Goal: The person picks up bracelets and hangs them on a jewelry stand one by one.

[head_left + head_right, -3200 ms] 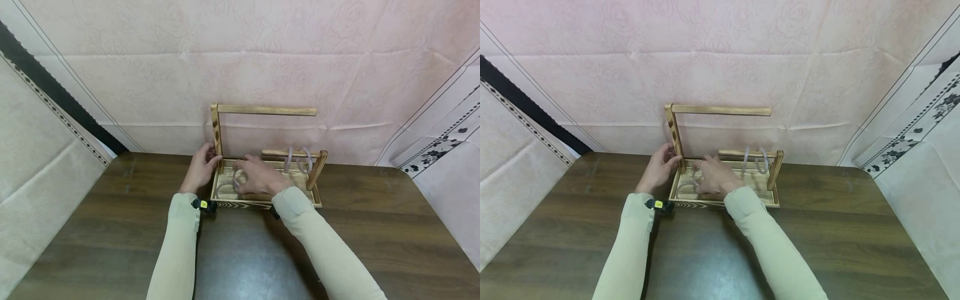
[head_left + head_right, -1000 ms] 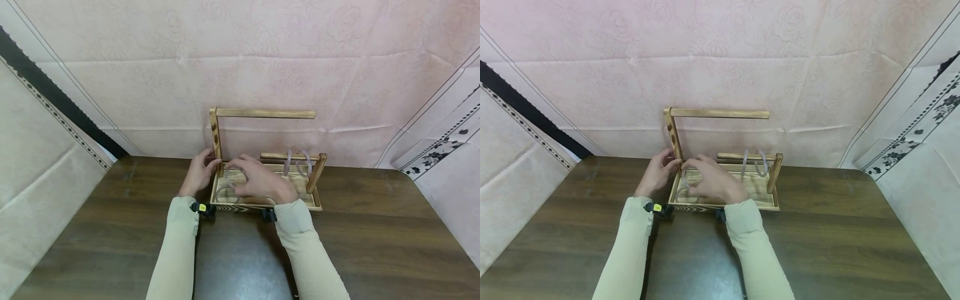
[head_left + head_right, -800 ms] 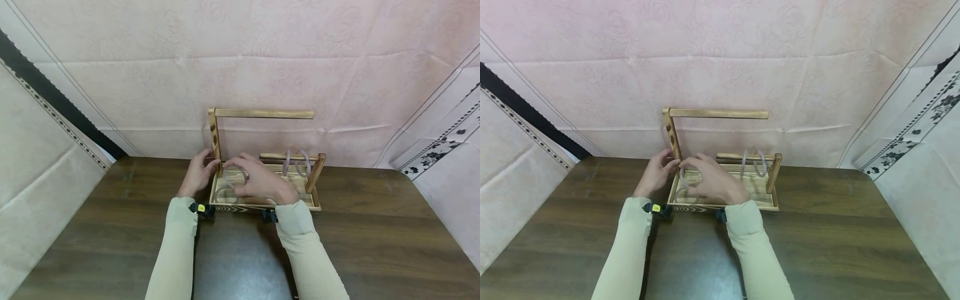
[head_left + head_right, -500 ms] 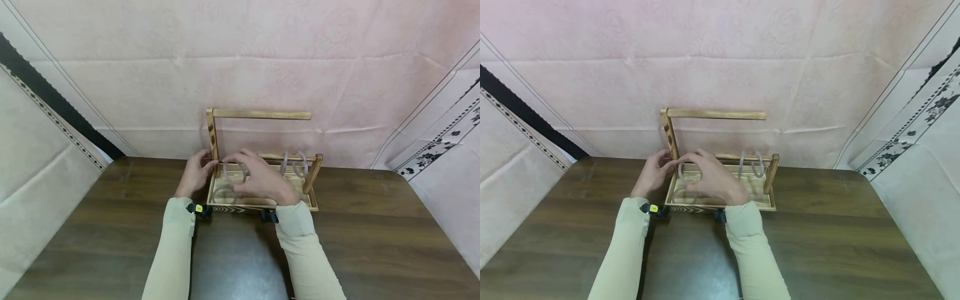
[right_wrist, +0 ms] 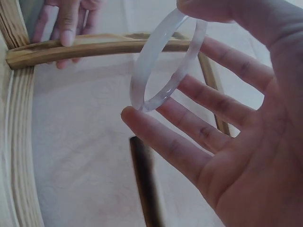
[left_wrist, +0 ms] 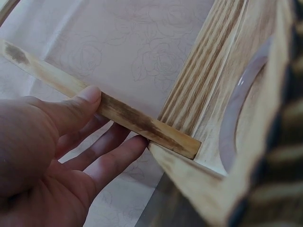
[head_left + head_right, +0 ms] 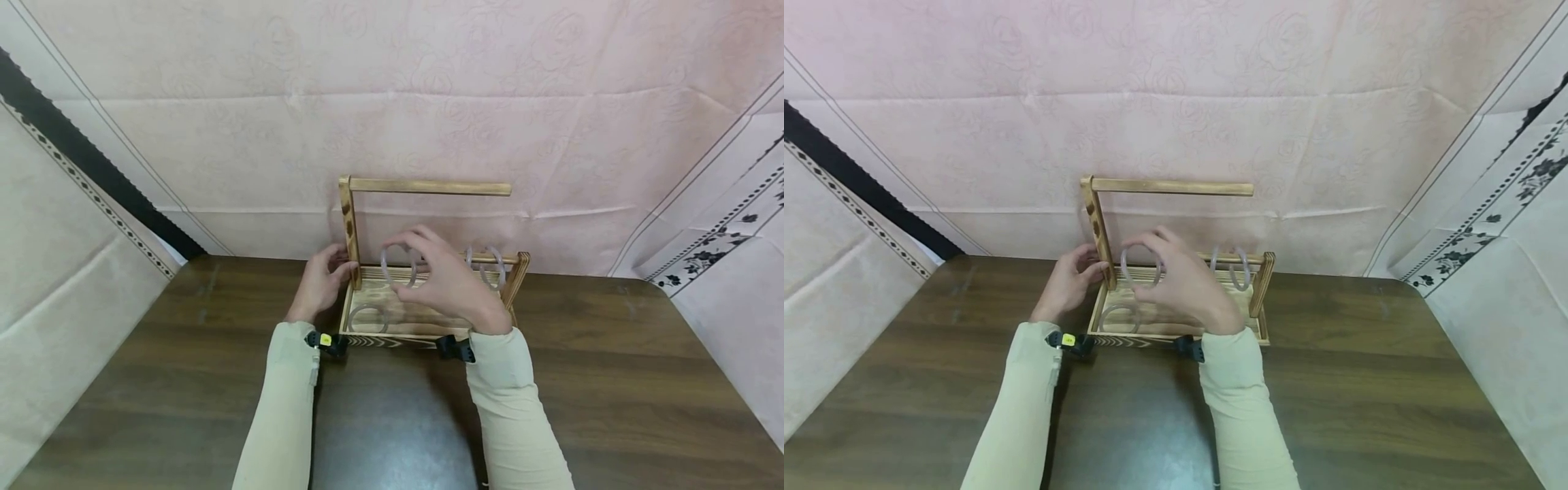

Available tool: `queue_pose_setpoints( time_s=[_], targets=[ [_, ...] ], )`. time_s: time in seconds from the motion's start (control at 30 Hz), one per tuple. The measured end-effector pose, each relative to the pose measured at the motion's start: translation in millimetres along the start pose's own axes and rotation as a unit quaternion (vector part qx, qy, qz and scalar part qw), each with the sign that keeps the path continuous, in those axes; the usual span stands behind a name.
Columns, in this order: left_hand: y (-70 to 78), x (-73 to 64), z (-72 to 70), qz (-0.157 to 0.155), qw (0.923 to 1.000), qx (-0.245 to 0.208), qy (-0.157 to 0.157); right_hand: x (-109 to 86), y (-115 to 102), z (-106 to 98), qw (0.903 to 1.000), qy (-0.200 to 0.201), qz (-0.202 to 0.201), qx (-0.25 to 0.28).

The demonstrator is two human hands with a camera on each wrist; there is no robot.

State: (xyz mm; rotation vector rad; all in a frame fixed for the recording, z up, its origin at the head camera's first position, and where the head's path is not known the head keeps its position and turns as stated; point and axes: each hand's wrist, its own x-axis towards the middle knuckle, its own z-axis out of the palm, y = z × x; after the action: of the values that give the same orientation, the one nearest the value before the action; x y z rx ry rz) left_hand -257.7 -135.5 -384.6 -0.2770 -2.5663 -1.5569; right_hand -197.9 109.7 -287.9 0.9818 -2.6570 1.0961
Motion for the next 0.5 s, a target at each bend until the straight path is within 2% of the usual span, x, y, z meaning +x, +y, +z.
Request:
queue_pose_setpoints(
  time_s=[0.27, 0.5],
  targets=[
    [-0.3, 0.2, -1.2, 0.003, 1.0000, -0.008, -0.003, -2.2, 0, -10, 0.9990, 0.040, -0.021, 0.004],
    [-0.4, -0.6, -0.3, 0.003, 0.9999, -0.010, -0.007, -6.3, 3, -17, 0.9969, 0.076, -0.018, 0.009]
  ],
)
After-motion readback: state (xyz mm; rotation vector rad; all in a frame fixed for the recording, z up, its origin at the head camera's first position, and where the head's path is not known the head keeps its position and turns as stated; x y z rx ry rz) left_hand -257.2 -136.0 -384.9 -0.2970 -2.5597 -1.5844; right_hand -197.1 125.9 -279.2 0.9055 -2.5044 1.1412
